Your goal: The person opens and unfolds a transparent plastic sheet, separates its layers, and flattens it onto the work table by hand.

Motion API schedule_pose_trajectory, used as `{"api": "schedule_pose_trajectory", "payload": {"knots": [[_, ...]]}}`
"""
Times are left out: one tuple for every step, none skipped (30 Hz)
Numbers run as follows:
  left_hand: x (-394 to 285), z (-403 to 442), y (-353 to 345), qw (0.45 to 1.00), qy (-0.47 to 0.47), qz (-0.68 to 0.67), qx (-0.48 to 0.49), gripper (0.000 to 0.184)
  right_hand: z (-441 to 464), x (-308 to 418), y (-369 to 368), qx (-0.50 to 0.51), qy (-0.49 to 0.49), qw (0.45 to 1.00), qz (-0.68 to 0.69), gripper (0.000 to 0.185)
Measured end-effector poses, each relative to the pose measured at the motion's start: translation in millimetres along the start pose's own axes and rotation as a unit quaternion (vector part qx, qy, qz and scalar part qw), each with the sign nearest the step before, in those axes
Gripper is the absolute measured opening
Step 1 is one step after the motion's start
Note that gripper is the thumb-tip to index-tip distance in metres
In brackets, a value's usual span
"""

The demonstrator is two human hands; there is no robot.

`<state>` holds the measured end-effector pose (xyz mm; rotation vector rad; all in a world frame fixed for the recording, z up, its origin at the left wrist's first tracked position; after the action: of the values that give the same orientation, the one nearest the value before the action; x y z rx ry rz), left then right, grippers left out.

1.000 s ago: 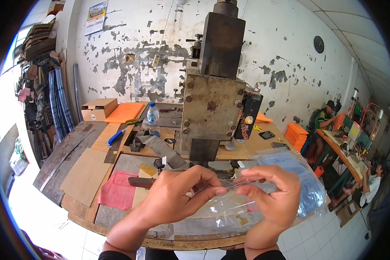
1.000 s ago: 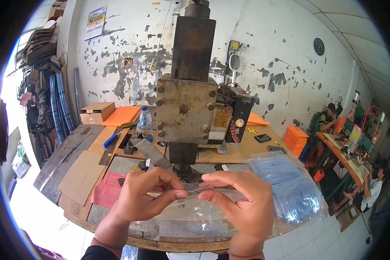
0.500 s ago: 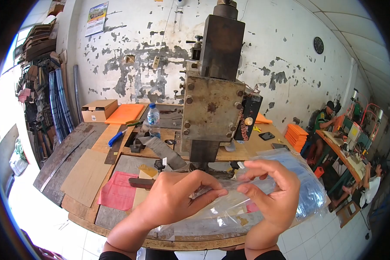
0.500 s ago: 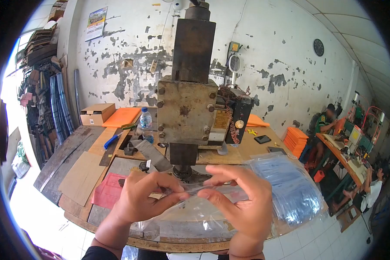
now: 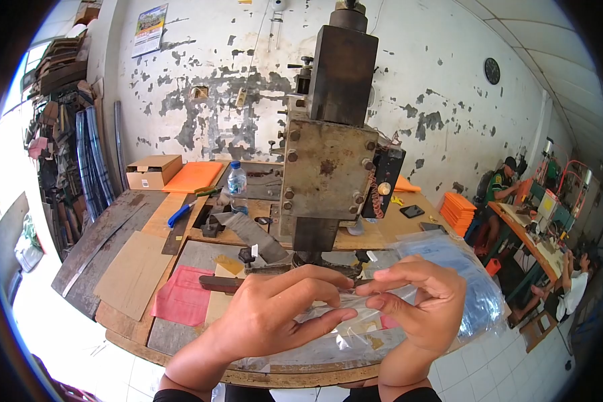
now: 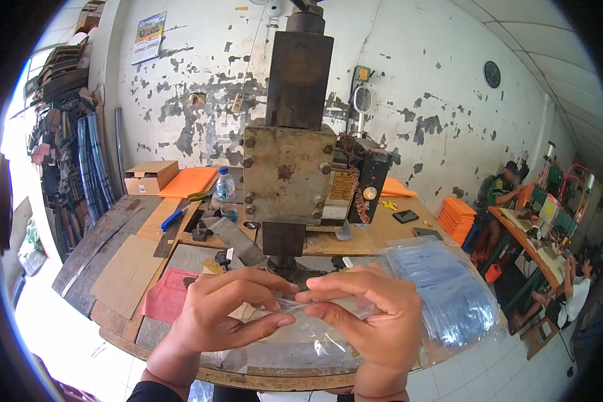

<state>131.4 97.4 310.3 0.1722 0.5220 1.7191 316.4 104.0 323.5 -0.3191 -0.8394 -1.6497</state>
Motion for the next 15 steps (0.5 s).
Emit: {"api": "schedule_pose_trajectory", "payload": {"knots": [[0.3,0.0,0.0,1.0,0.0,0.0,0.0,0.032,0.6,0.4,0.2,0.004,0.012,1.0,0.003,0.033],[1.0,0.0,0.1,1.0,0.0,-0.005,-0.002,0.031,0.7,1.5,-0.1,0.007,0.024,1.0,0.006,0.033],[1.4,0.0,0.3,1.0,0.0,-0.01,-0.004,0.03,0.7,2.1,-1.4,0.008,0.024,1.0,0.006,0.033],[1.2,0.2,0.9,1.0,0.0,-0.009,-0.005,0.03,1.3,1.1,-2.2,0.003,0.013,1.0,0.027,0.033],[0.1,0.5,1.8,1.0,-0.003,-0.011,-0.006,0.029,1.6,-0.5,-2.4,-0.001,0.002,0.999,0.048,0.033],[-0.7,0.9,2.3,1.0,-0.007,-0.013,-0.007,0.028,1.6,-1.8,-2.2,0.0,0.002,0.999,0.048,0.033],[-0.6,1.0,2.4,1.0,-0.007,-0.012,-0.007,0.028,1.5,-3.9,-2.0,0.001,0.003,0.999,0.039,0.033],[-0.5,1.1,2.1,1.0,-0.008,-0.017,-0.008,0.027,1.3,-5.0,-2.0,0.001,0.005,1.0,0.029,0.033],[-0.2,1.3,1.8,1.0,-0.009,-0.021,-0.008,0.026,1.3,-4.7,-2.1,0.002,0.005,1.0,0.029,0.033],[0.7,1.2,1.6,1.0,-0.009,-0.021,-0.008,0.026,1.3,-5.5,-1.4,-0.002,-0.004,0.999,0.045,0.033],[3.0,1.0,0.9,0.999,-0.004,-0.033,-0.008,0.026,1.4,-6.7,-0.9,-0.006,-0.012,0.998,0.06,0.033],[5.3,0.7,0.1,0.999,0.001,-0.045,-0.008,0.025,1.0,-6.7,-2.1,-0.006,-0.012,0.998,0.06,0.033],[6.6,0.5,-0.4,0.999,0.001,-0.044,-0.008,0.025,0.2,-9.4,0.4,-0.027,-0.025,0.995,0.089,0.032],[10.6,-0.3,-1.2,0.999,0.015,-0.051,-0.008,0.024,-0.4,-12.1,2.7,-0.049,-0.037,0.991,0.117,0.03],[14.6,-1.2,-2.1,0.998,0.03,-0.057,-0.009,0.024,0.2,-11.8,1.0,-0.048,-0.037,0.991,0.117,0.03]]}}
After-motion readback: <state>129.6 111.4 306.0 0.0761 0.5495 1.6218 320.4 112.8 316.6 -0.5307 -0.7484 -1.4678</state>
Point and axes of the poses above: each hand's wrist, its own z-axis towards the middle knuckle, its own y-axis out of the back of the hand, x = y × z, the point moved 9 cm from there along z, towards the middle knuckle, and after that the axes turned 9 degrees about -y, right-handed, at the moved point
